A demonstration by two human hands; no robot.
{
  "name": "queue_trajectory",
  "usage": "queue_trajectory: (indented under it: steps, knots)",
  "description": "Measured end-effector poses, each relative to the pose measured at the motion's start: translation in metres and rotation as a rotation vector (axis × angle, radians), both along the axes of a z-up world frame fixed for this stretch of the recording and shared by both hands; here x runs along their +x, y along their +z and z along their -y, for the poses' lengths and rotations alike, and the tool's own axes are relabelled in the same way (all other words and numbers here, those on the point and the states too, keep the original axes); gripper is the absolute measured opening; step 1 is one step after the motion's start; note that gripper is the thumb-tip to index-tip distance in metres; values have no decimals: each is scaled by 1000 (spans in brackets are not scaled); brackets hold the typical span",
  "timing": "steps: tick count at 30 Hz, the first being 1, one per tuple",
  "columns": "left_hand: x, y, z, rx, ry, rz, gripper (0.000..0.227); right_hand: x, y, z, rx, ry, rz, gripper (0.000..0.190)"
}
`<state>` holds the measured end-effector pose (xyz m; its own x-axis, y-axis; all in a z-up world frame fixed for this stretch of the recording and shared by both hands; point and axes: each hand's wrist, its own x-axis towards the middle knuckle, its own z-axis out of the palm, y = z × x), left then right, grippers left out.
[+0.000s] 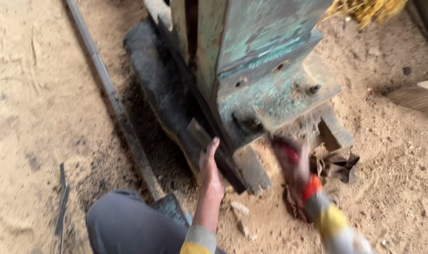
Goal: The person cleans industrial machine components using a brush and a scraper tool, clearing away sawdust and debris from the metal surfaces and mechanical gears.
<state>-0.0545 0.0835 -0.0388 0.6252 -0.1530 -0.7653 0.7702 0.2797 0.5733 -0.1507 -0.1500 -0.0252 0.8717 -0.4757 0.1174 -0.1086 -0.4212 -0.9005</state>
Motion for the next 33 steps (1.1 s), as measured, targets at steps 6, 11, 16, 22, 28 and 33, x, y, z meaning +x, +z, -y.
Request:
queue_trajectory:
  steps: [6, 11, 16, 22, 28, 33]
  knots:
    - [-16, -16, -7, -112, 5, 95, 35, -7, -5, 35, 102, 63, -246, 20]
    - [-16, -13, -1, -235, 65, -22, 44, -5, -55, 193, 163, -319, 13, 28]
    - [-6, -19, 24, -335, 12, -18, 66, -8, -100, 104, -194, -434, -12, 29]
    - [3, -53, 17, -229, -134, 107, 74, -33, -54, -64, 3, 215, 125, 32]
    - [35, -136, -7, -249, -154, 70, 75, 8, -79, 33, 131, -154, 54, 24]
    - [63, -207, -18, -481, -195, 135, 75, 29, -83, 18, -29, -681, -157, 13]
